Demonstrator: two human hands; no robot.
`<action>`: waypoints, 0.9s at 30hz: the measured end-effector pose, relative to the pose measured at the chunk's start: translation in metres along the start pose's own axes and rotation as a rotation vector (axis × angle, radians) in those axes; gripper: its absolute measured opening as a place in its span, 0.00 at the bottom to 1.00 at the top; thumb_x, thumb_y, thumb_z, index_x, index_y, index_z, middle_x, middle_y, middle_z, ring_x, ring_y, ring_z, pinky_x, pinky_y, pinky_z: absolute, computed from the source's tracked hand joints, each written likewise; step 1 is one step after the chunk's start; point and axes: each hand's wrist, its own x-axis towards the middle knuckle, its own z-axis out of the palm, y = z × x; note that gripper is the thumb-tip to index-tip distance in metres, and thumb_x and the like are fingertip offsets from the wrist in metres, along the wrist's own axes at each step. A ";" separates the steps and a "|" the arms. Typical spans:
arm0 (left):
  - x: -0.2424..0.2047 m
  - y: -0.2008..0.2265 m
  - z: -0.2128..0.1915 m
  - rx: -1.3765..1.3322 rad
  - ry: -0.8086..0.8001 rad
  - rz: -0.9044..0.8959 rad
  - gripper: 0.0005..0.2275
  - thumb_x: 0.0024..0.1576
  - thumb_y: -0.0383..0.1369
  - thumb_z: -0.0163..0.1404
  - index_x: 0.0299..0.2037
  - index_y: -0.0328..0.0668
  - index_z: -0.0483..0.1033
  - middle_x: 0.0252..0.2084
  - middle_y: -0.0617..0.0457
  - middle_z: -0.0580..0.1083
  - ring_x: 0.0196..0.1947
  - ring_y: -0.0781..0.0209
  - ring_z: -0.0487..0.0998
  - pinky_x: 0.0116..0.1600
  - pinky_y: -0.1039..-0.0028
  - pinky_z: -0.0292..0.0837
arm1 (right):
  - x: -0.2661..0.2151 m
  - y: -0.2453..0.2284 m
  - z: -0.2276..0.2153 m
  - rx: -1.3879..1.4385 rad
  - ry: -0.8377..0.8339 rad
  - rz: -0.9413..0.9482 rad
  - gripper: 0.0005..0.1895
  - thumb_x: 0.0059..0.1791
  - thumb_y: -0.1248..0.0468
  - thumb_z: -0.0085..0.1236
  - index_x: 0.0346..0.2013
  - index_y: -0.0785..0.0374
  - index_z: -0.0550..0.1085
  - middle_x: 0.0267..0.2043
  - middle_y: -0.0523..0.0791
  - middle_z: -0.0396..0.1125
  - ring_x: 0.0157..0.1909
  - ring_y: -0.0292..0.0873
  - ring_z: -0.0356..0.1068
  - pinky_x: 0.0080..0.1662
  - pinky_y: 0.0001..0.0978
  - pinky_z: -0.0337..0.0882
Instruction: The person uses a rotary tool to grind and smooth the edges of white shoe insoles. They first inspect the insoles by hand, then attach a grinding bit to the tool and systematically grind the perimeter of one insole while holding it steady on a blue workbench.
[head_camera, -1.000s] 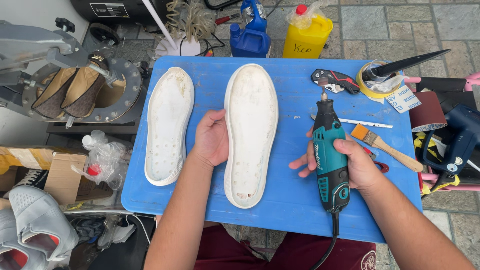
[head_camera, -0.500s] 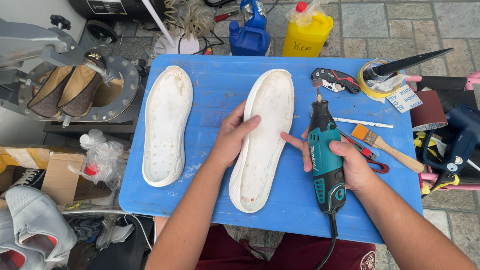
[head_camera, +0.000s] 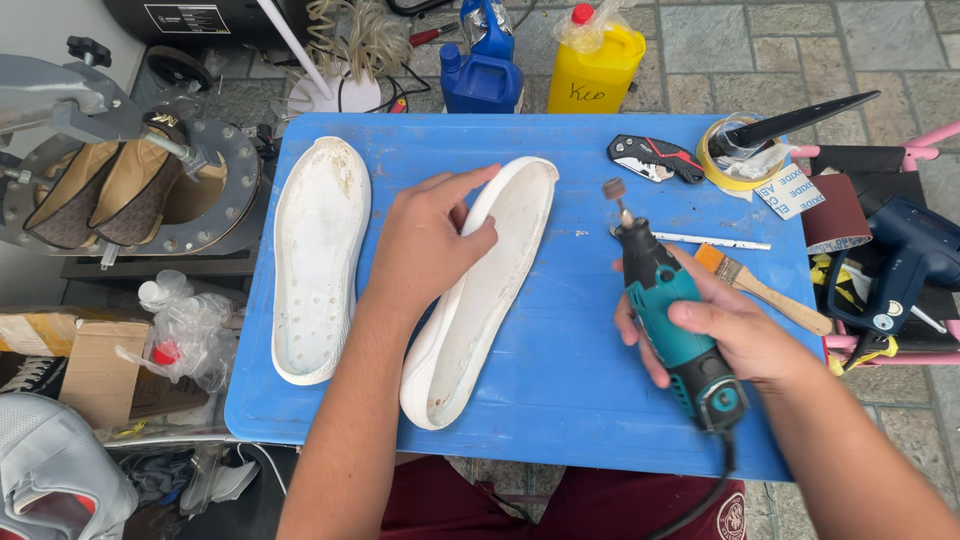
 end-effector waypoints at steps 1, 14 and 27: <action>0.001 0.003 -0.001 -0.001 -0.023 0.001 0.25 0.46 0.28 0.60 0.58 0.53 0.79 0.34 0.53 0.79 0.24 0.64 0.75 0.33 0.72 0.73 | -0.006 -0.011 0.003 -0.081 0.030 0.030 0.39 0.51 0.48 0.60 0.70 0.63 0.58 0.43 0.54 0.70 0.26 0.48 0.72 0.30 0.37 0.73; -0.021 0.001 0.010 -0.001 -0.113 0.116 0.32 0.43 0.29 0.56 0.64 0.64 0.74 0.33 0.51 0.80 0.27 0.53 0.79 0.37 0.67 0.75 | 0.001 -0.078 0.066 -1.763 0.278 0.423 0.44 0.41 0.38 0.64 0.71 0.38 0.65 0.47 0.46 0.74 0.34 0.50 0.79 0.39 0.43 0.78; -0.021 0.004 0.018 0.004 -0.107 0.080 0.32 0.46 0.32 0.57 0.65 0.68 0.71 0.33 0.53 0.81 0.30 0.55 0.81 0.38 0.65 0.76 | 0.021 -0.070 0.066 -2.048 0.257 0.075 0.43 0.39 0.40 0.60 0.68 0.43 0.67 0.42 0.47 0.76 0.36 0.52 0.78 0.39 0.44 0.79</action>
